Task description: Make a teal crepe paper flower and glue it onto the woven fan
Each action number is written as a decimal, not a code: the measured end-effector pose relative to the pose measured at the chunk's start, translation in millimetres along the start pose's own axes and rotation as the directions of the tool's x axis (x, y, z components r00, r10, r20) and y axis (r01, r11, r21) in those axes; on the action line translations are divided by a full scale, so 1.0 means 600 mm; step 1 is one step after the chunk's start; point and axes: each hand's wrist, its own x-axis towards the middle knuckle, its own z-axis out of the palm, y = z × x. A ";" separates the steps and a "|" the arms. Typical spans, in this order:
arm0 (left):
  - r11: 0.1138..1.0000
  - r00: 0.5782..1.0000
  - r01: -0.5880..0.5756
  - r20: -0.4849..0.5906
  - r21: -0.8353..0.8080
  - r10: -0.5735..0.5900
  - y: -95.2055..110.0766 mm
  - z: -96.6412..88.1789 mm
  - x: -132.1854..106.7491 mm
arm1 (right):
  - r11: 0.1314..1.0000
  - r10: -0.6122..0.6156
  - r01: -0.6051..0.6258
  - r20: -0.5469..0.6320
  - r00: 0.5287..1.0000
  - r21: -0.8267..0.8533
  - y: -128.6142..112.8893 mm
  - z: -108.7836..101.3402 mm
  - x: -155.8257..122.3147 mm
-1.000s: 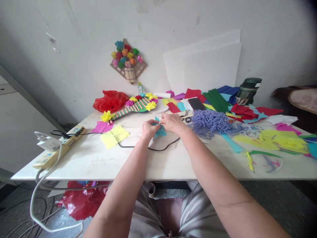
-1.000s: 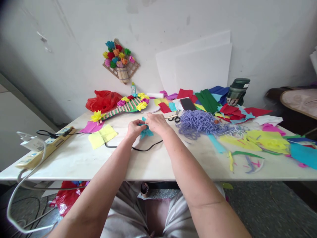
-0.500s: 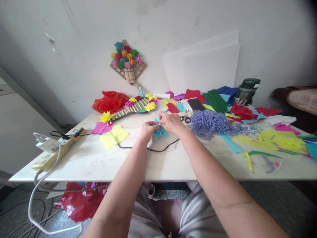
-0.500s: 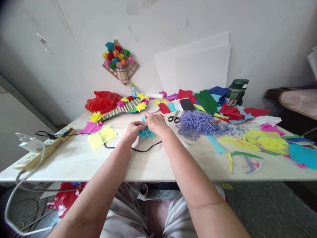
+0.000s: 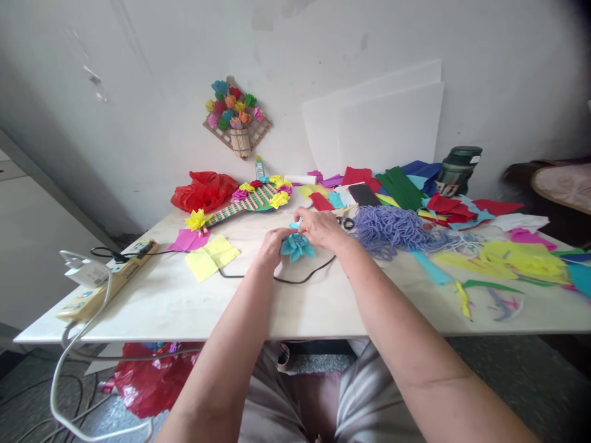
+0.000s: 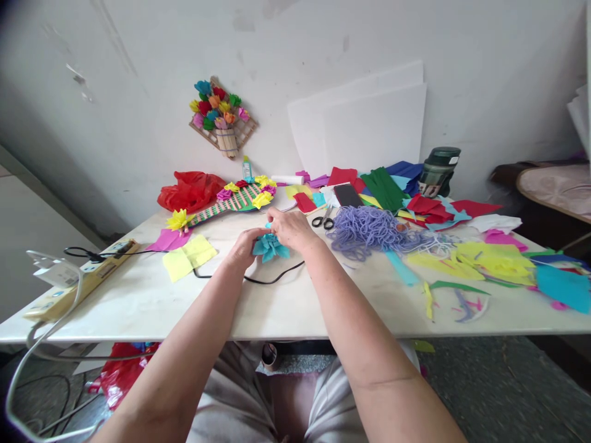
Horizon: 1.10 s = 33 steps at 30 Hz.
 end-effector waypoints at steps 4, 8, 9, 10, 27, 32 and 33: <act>0.999 1.000 0.006 0.024 -0.034 -0.005 -0.002 -0.003 0.003 | 1.000 0.006 -0.006 -0.004 1.000 0.008 0.003 0.003 0.001; 0.988 0.991 0.136 0.007 -0.078 -0.136 0.010 0.001 -0.003 | 1.000 -0.002 0.002 -0.013 1.000 0.008 0.005 0.003 0.001; 0.985 0.988 0.151 -0.001 -0.088 -0.152 0.014 0.002 -0.005 | 1.000 -0.006 0.007 -0.011 1.000 0.005 0.006 0.002 0.001; 0.980 0.985 0.170 0.003 -0.102 -0.170 0.018 0.002 -0.007 | 1.000 -0.009 0.009 -0.006 1.000 0.002 0.006 0.002 0.001; 0.999 0.954 0.043 0.298 0.011 -0.045 0.005 -0.030 0.000 | 0.998 -0.045 0.046 -0.030 0.999 0.037 0.032 0.011 0.001; 0.999 0.959 0.046 0.279 0.006 -0.046 0.011 -0.026 -0.006 | 0.994 -0.059 0.065 -0.076 0.995 0.089 0.043 0.022 0.006; 0.999 0.960 0.047 0.277 0.012 -0.049 0.011 -0.026 -0.007 | 0.993 -0.060 0.068 -0.080 0.995 0.097 0.044 0.023 0.006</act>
